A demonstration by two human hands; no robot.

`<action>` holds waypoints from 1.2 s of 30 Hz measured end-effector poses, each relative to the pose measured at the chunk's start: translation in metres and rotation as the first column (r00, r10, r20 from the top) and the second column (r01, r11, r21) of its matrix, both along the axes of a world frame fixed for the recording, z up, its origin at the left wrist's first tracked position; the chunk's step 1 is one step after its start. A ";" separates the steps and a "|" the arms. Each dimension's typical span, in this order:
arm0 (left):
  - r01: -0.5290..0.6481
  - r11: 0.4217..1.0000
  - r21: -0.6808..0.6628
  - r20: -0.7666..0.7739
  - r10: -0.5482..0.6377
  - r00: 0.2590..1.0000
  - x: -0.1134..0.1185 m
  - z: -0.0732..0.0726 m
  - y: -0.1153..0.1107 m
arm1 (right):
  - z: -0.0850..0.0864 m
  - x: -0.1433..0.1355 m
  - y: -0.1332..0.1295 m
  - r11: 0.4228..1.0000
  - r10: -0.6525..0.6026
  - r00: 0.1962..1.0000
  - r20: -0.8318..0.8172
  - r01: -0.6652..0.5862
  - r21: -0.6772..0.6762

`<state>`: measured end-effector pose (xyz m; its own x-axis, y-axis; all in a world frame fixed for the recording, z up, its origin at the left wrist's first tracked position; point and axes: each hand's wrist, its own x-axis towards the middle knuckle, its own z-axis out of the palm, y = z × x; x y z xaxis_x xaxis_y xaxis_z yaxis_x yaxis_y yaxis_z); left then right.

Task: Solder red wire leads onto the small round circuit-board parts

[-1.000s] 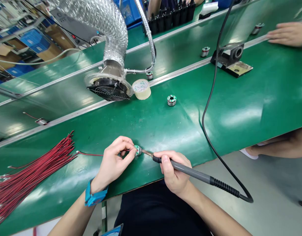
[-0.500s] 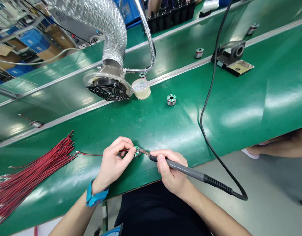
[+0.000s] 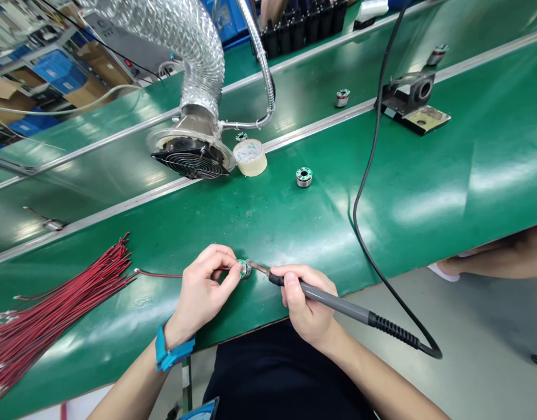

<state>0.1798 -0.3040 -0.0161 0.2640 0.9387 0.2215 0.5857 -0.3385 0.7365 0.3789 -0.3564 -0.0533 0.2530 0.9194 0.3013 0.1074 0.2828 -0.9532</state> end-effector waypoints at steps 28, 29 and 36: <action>0.088 0.987 0.131 -0.379 -0.033 0.925 -0.009 -0.004 -0.004 | 0.053 0.089 0.188 0.980 -0.186 0.917 0.353 0.145 0.140; 0.109 0.989 0.099 -0.449 -0.053 0.892 -0.010 -0.003 -0.004 | 0.052 0.096 0.205 0.976 -0.204 0.891 0.405 0.153 0.156; 0.224 0.951 -0.215 -0.700 -0.310 0.643 -0.042 0.060 0.035 | 0.012 0.129 0.313 0.956 -0.267 0.634 0.725 0.079 0.283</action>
<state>0.1380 -0.2694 0.0444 0.5423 0.8063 -0.2362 0.8401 -0.5170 0.1638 0.5083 -0.0433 -0.0411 0.0015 0.7746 0.6324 0.8234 0.3580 -0.4404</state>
